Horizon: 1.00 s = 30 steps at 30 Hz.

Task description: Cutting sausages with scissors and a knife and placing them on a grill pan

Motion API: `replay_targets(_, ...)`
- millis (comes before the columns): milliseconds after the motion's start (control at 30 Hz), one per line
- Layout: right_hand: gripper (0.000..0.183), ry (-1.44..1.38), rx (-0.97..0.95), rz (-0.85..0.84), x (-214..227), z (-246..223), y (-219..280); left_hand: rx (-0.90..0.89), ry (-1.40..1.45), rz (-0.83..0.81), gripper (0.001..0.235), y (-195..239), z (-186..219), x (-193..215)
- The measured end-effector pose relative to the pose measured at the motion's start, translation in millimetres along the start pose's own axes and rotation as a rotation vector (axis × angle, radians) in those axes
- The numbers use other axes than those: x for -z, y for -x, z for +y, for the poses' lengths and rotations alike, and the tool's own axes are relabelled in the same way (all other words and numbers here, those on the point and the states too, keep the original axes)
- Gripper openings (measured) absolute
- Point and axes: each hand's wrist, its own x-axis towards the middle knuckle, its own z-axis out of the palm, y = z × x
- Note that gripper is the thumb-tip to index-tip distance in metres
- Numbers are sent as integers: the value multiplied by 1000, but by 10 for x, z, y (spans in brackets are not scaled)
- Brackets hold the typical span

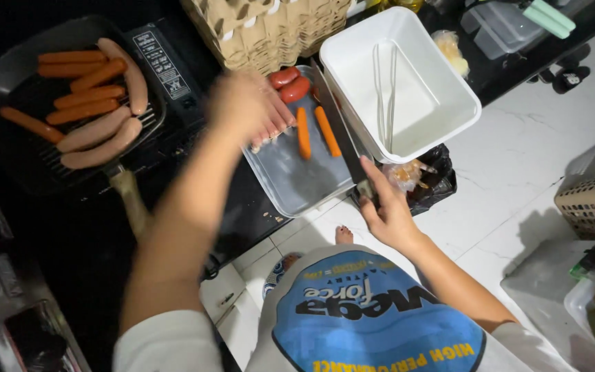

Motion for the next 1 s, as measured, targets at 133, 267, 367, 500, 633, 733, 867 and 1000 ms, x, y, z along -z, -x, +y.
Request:
replay_targets(133, 70, -65, 55, 103, 26, -23, -5, -28, -548, -513, 61, 547, 117, -1274)
replay_targets(267, 71, -56, 22, 108, 133, -56, 32, -37, -598, -256, 39, 833, 98, -1743)
replay_targets(367, 72, -62, -6, 110, 188, -86, 36, -35, -553, -278, 36, 940, -156, -2121)
replay_targets(500, 71, -83, -12, 104, 186, -27, 26, 2, -470, -321, 43, 1030, 35, -1757)
replay_targets(633, 72, -88, -33, 83, 186, 44, 26, 359, 240, -552, 76, 1128, 118, -1446)
replay_targets(733, 71, -87, -38, 72, 153, 104, 8, 558, 971, -506, 79, 1293, 441, -928)
replay_targets(867, 70, -38, 29, 46, 114, 94, -65, 610, 1401, -554, 74, 1491, 770, -517)
replay_targets(1000, 74, -37, 25, 41, -31, 488, -126, 555, 1387, -598, 73, 1682, 880, -583)
